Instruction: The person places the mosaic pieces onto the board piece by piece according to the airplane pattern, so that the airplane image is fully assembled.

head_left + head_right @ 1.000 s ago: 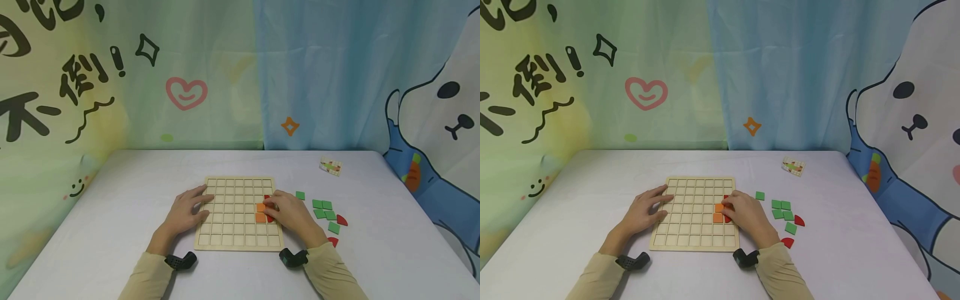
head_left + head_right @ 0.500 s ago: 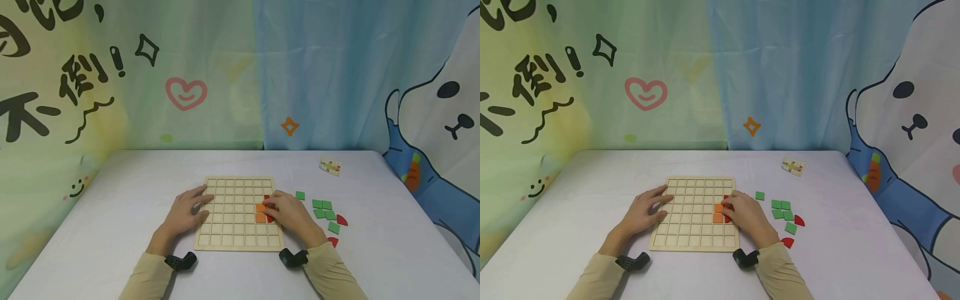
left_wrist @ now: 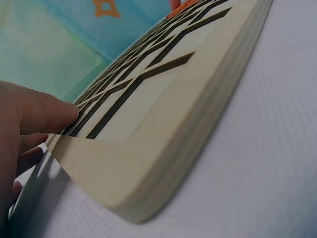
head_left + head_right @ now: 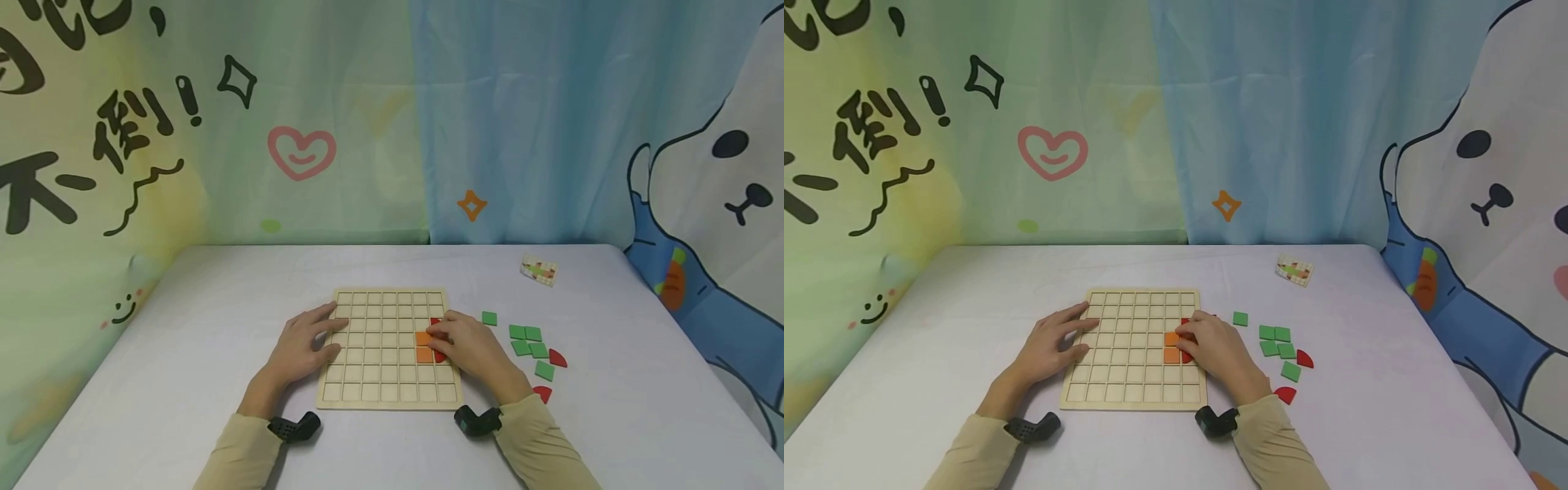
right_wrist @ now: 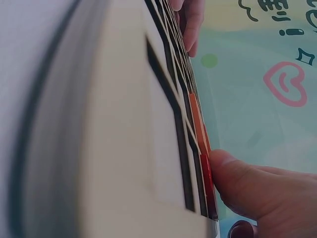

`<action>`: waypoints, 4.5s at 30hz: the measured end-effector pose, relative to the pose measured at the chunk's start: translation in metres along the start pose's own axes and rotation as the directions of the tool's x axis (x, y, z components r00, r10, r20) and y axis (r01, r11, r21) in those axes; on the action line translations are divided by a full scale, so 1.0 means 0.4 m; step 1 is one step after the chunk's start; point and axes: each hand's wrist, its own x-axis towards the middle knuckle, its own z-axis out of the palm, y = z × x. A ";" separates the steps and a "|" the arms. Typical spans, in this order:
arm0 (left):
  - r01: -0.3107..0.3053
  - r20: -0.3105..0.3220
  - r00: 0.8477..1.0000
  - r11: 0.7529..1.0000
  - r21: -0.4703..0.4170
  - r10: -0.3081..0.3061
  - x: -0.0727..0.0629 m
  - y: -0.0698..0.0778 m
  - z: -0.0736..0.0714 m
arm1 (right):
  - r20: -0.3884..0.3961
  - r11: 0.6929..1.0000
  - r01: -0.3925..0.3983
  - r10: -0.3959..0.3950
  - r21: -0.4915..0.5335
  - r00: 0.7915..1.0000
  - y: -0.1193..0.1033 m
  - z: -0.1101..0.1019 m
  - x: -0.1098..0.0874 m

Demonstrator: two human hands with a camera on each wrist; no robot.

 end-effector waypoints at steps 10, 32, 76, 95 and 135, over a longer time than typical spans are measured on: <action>-0.004 -0.002 1.000 1.000 0.003 0.004 0.000 -0.003 0.001 | 0.000 1.000 0.008 -0.008 -0.002 1.000 0.002 0.001 0.002; 0.006 0.009 1.000 1.000 0.003 -0.006 0.001 0.001 0.000 | 0.011 1.000 -0.001 0.001 -0.002 1.000 0.004 -0.003 0.001; 0.015 0.015 1.000 1.000 0.011 -0.016 -0.001 0.009 -0.005 | 0.241 0.964 -0.160 0.108 0.211 0.964 0.173 -0.124 -0.048; 0.021 0.027 0.999 1.000 -0.001 -0.021 0.000 0.005 -0.002 | 0.322 0.969 -0.189 0.130 0.161 0.938 0.167 -0.092 -0.053; -0.004 -0.018 1.000 1.000 0.001 0.004 0.000 -0.003 0.009 | 0.133 0.970 -0.227 0.214 0.089 0.968 0.195 -0.109 -0.041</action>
